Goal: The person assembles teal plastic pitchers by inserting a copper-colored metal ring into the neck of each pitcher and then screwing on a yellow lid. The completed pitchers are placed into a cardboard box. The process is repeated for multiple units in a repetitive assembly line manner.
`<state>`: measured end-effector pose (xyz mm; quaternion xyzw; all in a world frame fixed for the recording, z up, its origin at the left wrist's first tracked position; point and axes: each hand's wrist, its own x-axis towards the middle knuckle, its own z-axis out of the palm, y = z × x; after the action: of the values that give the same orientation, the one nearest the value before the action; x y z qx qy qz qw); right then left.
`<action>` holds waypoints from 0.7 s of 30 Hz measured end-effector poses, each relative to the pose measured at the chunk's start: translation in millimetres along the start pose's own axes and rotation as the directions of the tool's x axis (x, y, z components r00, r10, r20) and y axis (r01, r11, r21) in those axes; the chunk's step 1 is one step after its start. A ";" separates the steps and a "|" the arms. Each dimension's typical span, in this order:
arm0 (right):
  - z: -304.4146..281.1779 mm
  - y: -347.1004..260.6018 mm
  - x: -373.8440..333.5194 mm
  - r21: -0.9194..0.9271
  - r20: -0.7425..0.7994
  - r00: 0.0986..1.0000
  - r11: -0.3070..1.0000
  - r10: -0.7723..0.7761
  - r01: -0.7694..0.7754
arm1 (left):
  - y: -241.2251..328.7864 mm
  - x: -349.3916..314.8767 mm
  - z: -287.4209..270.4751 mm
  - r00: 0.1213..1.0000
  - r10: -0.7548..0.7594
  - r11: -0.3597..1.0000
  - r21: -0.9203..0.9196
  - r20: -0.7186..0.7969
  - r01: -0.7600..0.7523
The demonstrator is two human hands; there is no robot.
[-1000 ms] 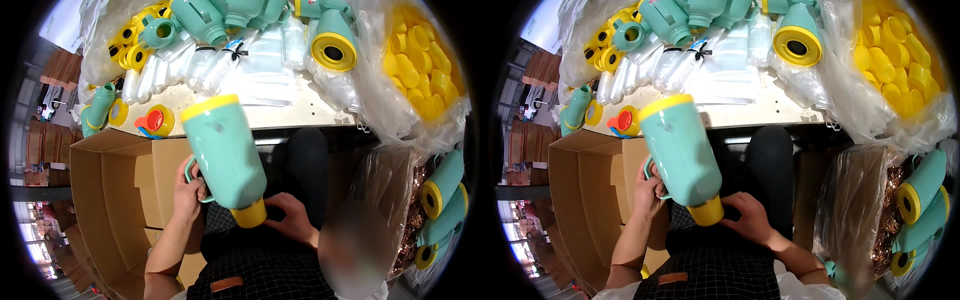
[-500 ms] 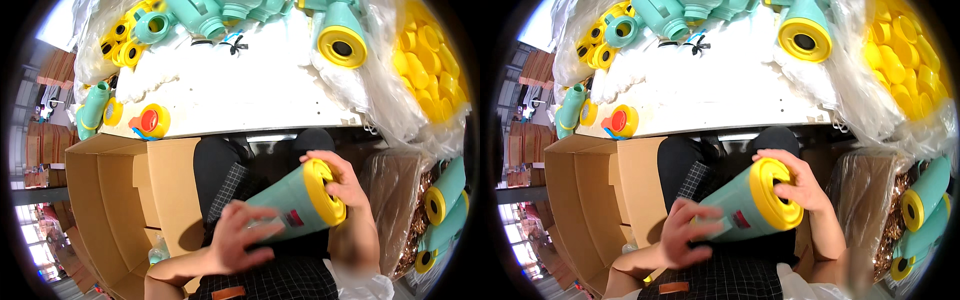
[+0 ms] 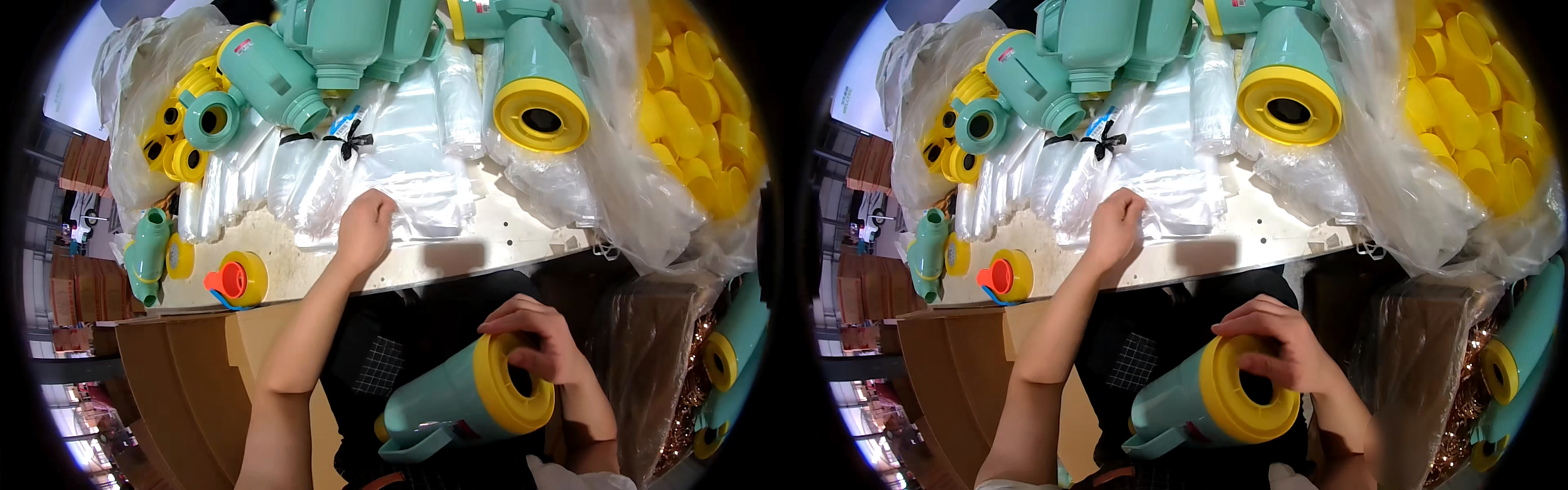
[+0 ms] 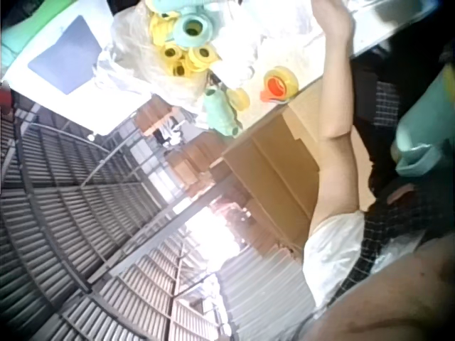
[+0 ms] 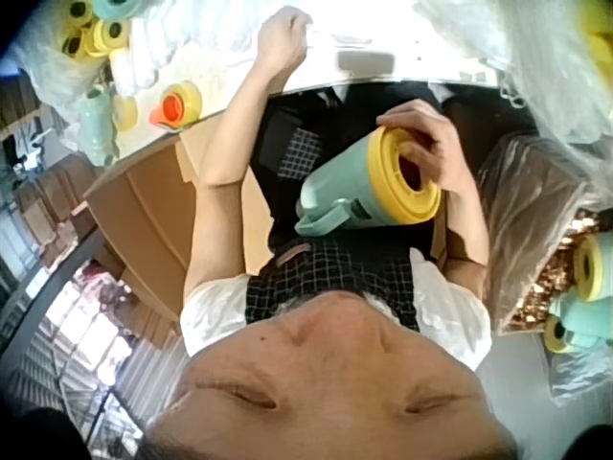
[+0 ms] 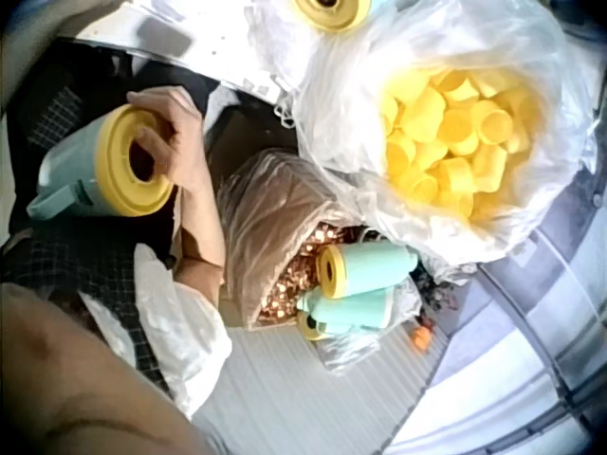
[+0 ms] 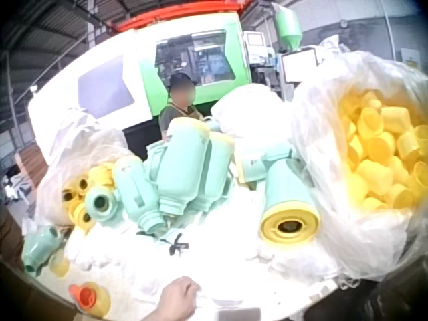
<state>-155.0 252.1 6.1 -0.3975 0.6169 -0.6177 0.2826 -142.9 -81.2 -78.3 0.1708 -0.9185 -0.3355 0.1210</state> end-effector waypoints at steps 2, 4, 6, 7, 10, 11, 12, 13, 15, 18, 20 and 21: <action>-7.2 5.4 17.2 0.000 -0.003 0.998 0.998 0.061 -0.061 | 5.5 15.1 -8.7 0.984 -0.164 0.985 -0.062 -0.075 0.159; -1.9 17.6 43.5 -0.052 -0.207 0.936 0.952 0.284 -0.300 | 32.8 12.9 -15.0 0.959 -0.284 0.761 -0.603 0.020 0.238; 8.1 22.6 69.6 0.036 -0.377 0.869 0.943 0.320 -0.332 | 84.3 -10.5 -11.3 0.950 -0.246 0.557 -0.774 0.192 0.301; 12.6 34.2 74.5 0.064 -0.416 0.882 0.974 0.223 -0.216 | 103.0 -35.5 -7.2 0.940 -0.195 0.580 -0.740 0.281 0.341; 2.9 44.7 62.1 0.276 -0.382 0.892 0.951 0.242 -0.140 | 129.9 -65.0 -20.6 0.948 -0.254 0.293 -0.919 0.192 0.265; 3.6 46.5 55.6 0.388 -0.409 0.877 0.918 0.253 -0.084 | 127.4 -70.4 -17.7 0.958 -0.184 0.429 -0.859 0.221 0.280; 9.7 45.4 46.5 0.543 -0.384 0.902 0.838 0.198 0.047 | 121.3 -79.4 -12.1 0.960 -0.116 0.557 -0.783 0.257 0.277; 7.5 29.4 44.4 0.301 -0.171 0.976 0.951 0.132 -0.076 | 119.8 -90.1 -13.9 0.956 -0.074 0.675 -0.691 0.285 0.259; 18.1 32.5 37.1 0.314 -0.172 0.911 0.898 0.374 -0.310 | 129.1 -107.0 -13.4 0.971 0.059 0.803 -0.588 0.232 0.092; -8.2 67.5 2.5 0.043 -0.709 0.705 0.997 -0.018 0.068 | 117.7 -106.3 -49.1 0.926 0.089 0.095 -0.928 0.367 0.359; -21.0 88.1 -23.1 0.574 -0.771 0.508 0.764 0.384 0.294 | 127.3 -114.1 -69.3 0.825 0.263 0.321 -0.852 0.500 0.414; -19.8 78.4 -27.7 0.735 -0.677 0.452 0.567 0.581 0.372 | 128.1 -112.6 -71.1 0.781 0.209 0.609 -0.703 0.588 0.367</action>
<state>-168.2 279.7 -73.7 0.2097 0.3341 -0.9122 0.1105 -46.0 14.2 46.8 0.0231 -0.6510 -0.7456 -0.1404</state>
